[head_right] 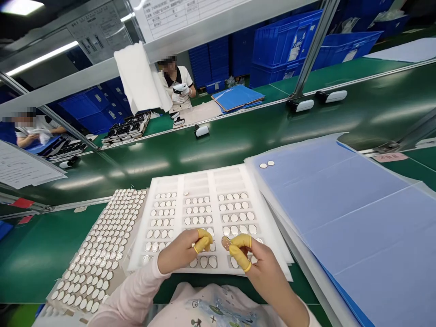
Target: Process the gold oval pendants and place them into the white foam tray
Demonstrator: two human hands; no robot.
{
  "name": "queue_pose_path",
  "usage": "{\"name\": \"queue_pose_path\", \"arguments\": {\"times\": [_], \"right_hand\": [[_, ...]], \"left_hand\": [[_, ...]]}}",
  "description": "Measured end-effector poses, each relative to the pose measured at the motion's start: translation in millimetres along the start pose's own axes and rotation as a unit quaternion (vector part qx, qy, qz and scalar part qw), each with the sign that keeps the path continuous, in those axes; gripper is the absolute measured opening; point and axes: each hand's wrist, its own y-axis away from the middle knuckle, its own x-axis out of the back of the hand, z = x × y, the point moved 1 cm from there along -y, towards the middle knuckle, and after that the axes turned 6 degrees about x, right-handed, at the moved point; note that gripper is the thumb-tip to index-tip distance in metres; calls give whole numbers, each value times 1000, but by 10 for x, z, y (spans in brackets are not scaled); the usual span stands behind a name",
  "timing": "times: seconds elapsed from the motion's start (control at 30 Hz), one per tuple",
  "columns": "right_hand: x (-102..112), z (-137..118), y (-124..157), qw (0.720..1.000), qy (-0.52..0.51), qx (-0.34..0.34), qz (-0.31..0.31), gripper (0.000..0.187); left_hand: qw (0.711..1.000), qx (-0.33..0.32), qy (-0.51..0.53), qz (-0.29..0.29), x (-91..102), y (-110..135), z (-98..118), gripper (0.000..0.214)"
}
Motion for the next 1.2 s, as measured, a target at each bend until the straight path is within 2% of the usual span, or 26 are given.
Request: {"name": "queue_pose_path", "arguments": {"times": [0.1, 0.17, 0.23, 0.33, 0.43, 0.53, 0.63, 0.83, 0.93, 1.0, 1.07, 1.2], "right_hand": [[-13, -42, -371, 981, 169, 55, -81, 27], [-132, -46, -709, 947, 280, 69, -145, 26], [-325, -14, -1077, 930, 321, 78, -162, 24], [-678, 108, -1582, 906, 376, 81, -179, 18], [-983, 255, -1930, 877, 427, 81, -206, 26], [-1164, 360, -2109, 854, 462, 81, -225, 31], [-1226, 417, -2190, 843, 480, 74, -232, 33], [-1197, 464, -2205, 856, 456, 60, -237, 32], [-1054, 463, -2199, 875, 430, 62, -214, 33], [-817, 455, -2238, 887, 417, 63, -187, 32], [-431, 452, -2313, 897, 413, 58, -149, 32], [633, 524, -2463, 899, 435, 3, -48, 29]], "left_hand": [[988, -9, -138, 75, 314, -57, -326, 20], [974, -7, -175, 144, 511, -196, -576, 20], [963, 5, -188, 195, 666, -398, -818, 23], [948, 26, -199, 246, 795, -712, -1092, 25], [941, 38, -206, 265, 808, -914, -1240, 21], [937, 41, -222, 267, 757, -976, -1307, 19], [932, 43, -240, 269, 696, -969, -1340, 21], [934, 52, -240, 260, 646, -983, -1364, 24], [942, 52, -227, 241, 706, -970, -1344, 25], [951, 46, -219, 215, 806, -938, -1309, 25], [959, 37, -216, 180, 946, -906, -1239, 24], [965, -7, -229, 126, 1170, -994, -908, 23]]}}
